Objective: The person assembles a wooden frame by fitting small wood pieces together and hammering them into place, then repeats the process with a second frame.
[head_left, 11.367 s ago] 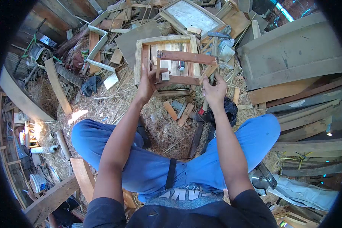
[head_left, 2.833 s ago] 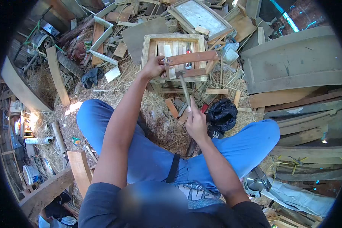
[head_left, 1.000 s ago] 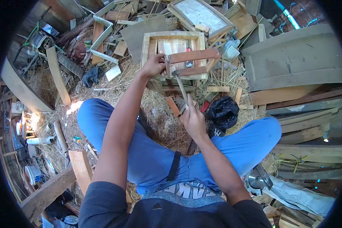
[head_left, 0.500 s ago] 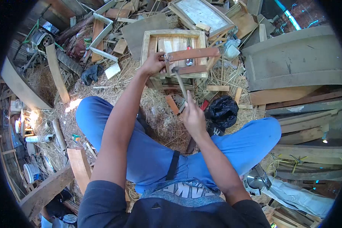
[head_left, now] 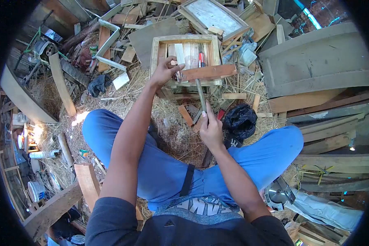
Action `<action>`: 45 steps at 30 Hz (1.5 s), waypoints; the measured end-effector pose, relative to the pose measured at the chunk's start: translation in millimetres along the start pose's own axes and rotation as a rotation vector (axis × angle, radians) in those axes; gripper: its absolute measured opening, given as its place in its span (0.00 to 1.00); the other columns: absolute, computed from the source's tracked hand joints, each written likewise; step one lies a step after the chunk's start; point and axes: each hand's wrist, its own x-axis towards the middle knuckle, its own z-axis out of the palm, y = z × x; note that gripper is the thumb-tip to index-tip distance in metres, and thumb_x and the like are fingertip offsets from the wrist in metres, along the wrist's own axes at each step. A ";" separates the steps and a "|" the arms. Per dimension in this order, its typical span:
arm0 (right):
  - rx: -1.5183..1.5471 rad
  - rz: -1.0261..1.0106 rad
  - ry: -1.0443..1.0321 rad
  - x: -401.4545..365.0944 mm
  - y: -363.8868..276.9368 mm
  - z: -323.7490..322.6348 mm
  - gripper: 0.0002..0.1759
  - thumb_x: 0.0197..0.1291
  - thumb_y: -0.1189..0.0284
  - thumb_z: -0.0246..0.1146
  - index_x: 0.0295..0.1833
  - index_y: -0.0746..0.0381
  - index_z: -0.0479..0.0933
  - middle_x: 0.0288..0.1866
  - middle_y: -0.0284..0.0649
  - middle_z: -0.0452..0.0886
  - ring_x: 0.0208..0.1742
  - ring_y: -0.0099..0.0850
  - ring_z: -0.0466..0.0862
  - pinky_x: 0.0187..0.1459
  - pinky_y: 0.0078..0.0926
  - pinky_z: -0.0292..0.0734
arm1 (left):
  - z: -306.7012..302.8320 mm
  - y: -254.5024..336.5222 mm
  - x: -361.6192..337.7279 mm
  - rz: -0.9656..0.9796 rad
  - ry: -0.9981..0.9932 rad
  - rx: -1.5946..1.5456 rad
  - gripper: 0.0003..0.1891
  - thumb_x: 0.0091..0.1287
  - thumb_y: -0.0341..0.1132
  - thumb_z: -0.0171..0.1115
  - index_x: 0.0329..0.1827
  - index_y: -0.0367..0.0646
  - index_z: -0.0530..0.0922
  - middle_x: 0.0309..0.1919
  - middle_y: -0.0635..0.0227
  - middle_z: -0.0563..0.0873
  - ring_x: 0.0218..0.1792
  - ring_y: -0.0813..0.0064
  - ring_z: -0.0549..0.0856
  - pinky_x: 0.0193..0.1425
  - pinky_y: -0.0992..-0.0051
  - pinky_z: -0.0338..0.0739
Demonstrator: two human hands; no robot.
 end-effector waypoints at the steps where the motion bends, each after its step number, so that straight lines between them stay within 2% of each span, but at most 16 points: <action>1: 0.002 0.019 0.002 -0.2 -0.5 0.7 0.26 0.73 0.76 0.56 0.75 0.64 0.69 0.33 0.61 0.81 0.31 0.53 0.85 0.34 0.41 0.77 | -0.2 -2.6 0.4 0.023 -0.003 0.002 0.10 0.74 0.28 0.62 0.55 0.39 0.76 0.31 0.67 0.86 0.28 0.80 0.82 0.31 0.75 0.77; 2: 0.005 0.038 0.003 -0.3 -0.9 1.4 0.26 0.73 0.75 0.57 0.75 0.62 0.69 0.25 0.58 0.78 0.24 0.52 0.83 0.28 0.45 0.74 | -0.8 -5.1 1.1 0.046 -0.006 0.004 0.11 0.74 0.29 0.62 0.55 0.39 0.75 0.31 0.66 0.86 0.28 0.80 0.83 0.32 0.74 0.77; 6: 0.033 -0.005 0.042 0.1 2.0 3.6 0.25 0.73 0.74 0.57 0.74 0.62 0.70 0.24 0.59 0.77 0.23 0.53 0.82 0.27 0.45 0.74 | 2.9 -2.1 -4.8 0.000 0.095 -0.030 0.12 0.73 0.30 0.64 0.55 0.37 0.75 0.33 0.64 0.87 0.30 0.79 0.83 0.34 0.75 0.78; 9: 0.011 0.053 0.020 0.0 -0.2 1.6 0.25 0.73 0.75 0.57 0.74 0.63 0.70 0.25 0.59 0.77 0.24 0.52 0.83 0.27 0.43 0.74 | -0.1 -12.4 2.5 -0.008 0.084 -0.057 0.16 0.72 0.33 0.67 0.57 0.36 0.75 0.37 0.61 0.89 0.34 0.77 0.85 0.37 0.75 0.79; 12: 0.076 -0.067 0.094 0.0 2.8 2.8 0.25 0.73 0.76 0.57 0.74 0.64 0.70 0.28 0.60 0.77 0.26 0.52 0.83 0.29 0.43 0.75 | -2.5 -14.5 6.7 0.037 0.004 0.037 0.21 0.70 0.34 0.70 0.61 0.34 0.74 0.41 0.57 0.90 0.38 0.75 0.87 0.40 0.73 0.79; 15: 0.040 0.054 -0.024 -0.8 -3.1 -1.5 0.25 0.73 0.76 0.57 0.74 0.65 0.70 0.34 0.62 0.81 0.31 0.53 0.86 0.33 0.43 0.78 | -5.4 -22.6 12.3 0.022 -0.035 0.036 0.27 0.67 0.34 0.73 0.65 0.34 0.73 0.44 0.54 0.90 0.40 0.74 0.87 0.42 0.72 0.78; 17: 0.000 -0.213 0.116 -1.0 1.8 4.2 0.26 0.73 0.76 0.57 0.75 0.64 0.69 0.41 0.61 0.84 0.38 0.54 0.88 0.38 0.45 0.81 | -8.8 -28.4 16.3 0.023 -0.061 0.081 0.27 0.65 0.33 0.75 0.63 0.34 0.72 0.43 0.53 0.91 0.40 0.73 0.87 0.42 0.73 0.78; 20: 0.009 -0.311 0.153 1.3 -8.5 2.8 0.28 0.72 0.76 0.58 0.76 0.62 0.67 0.46 0.60 0.86 0.43 0.56 0.88 0.41 0.46 0.83 | -7.9 -18.1 10.7 0.008 -0.037 0.150 0.25 0.66 0.32 0.75 0.61 0.34 0.72 0.41 0.55 0.91 0.40 0.73 0.87 0.42 0.73 0.78; 26: -0.212 -0.011 -0.173 5.7 -4.1 2.5 0.31 0.69 0.77 0.59 0.78 0.61 0.66 0.46 0.60 0.85 0.41 0.57 0.87 0.40 0.49 0.82 | -8.7 -25.9 14.0 0.035 -0.079 -0.087 0.23 0.67 0.32 0.73 0.58 0.33 0.71 0.39 0.57 0.91 0.40 0.75 0.87 0.42 0.75 0.78; 27: -0.209 -0.011 -0.174 5.4 -4.9 2.7 0.31 0.69 0.77 0.59 0.78 0.61 0.66 0.46 0.60 0.85 0.41 0.57 0.87 0.40 0.49 0.82 | -10.5 -25.1 15.5 0.034 -0.078 -0.084 0.23 0.67 0.32 0.73 0.58 0.33 0.71 0.39 0.57 0.91 0.40 0.75 0.87 0.42 0.75 0.78; 29: -0.020 -0.197 0.041 1.9 -5.1 3.3 0.30 0.71 0.74 0.58 0.77 0.61 0.66 0.45 0.60 0.85 0.40 0.58 0.86 0.39 0.50 0.82 | -10.8 -27.6 16.5 0.058 -0.045 0.210 0.23 0.66 0.31 0.73 0.58 0.32 0.71 0.38 0.56 0.91 0.38 0.75 0.87 0.40 0.75 0.79; 33: -0.153 -0.138 -0.026 -1.6 -0.5 8.3 0.28 0.70 0.81 0.57 0.75 0.65 0.68 0.43 0.62 0.84 0.42 0.57 0.87 0.42 0.43 0.82 | -8.2 -21.7 12.4 0.027 -0.053 0.037 0.23 0.65 0.31 0.75 0.56 0.32 0.72 0.36 0.57 0.90 0.37 0.76 0.86 0.38 0.76 0.77; 37: -0.149 -0.001 -0.149 3.0 -8.9 2.0 0.27 0.70 0.80 0.56 0.74 0.65 0.69 0.45 0.64 0.84 0.43 0.58 0.87 0.43 0.45 0.81 | -5.9 -12.0 9.4 0.048 -0.022 0.148 0.20 0.67 0.29 0.73 0.55 0.33 0.72 0.37 0.57 0.90 0.37 0.75 0.87 0.38 0.74 0.79; 39: -0.009 -0.211 0.084 0.9 -15.7 1.7 0.26 0.71 0.79 0.56 0.74 0.65 0.70 0.42 0.65 0.83 0.43 0.61 0.85 0.42 0.47 0.81 | -6.3 -12.1 9.0 0.001 -0.058 0.061 0.19 0.67 0.27 0.72 0.54 0.33 0.72 0.37 0.57 0.90 0.37 0.75 0.86 0.36 0.73 0.79; 42: -0.191 -0.064 -0.083 1.4 -8.0 3.2 0.26 0.71 0.78 0.56 0.74 0.65 0.69 0.41 0.65 0.83 0.43 0.58 0.87 0.40 0.46 0.80 | -6.7 -14.1 8.2 0.092 -0.021 0.187 0.18 0.66 0.28 0.72 0.51 0.35 0.72 0.37 0.57 0.90 0.38 0.75 0.87 0.35 0.73 0.79; 45: -0.174 -0.013 -0.154 4.0 -5.1 -2.0 0.25 0.72 0.76 0.56 0.74 0.65 0.70 0.42 0.64 0.84 0.43 0.55 0.88 0.39 0.43 0.81 | -9.5 -22.5 15.4 0.047 -0.051 0.169 0.18 0.66 0.29 0.72 0.53 0.34 0.72 0.38 0.56 0.90 0.39 0.73 0.87 0.37 0.72 0.80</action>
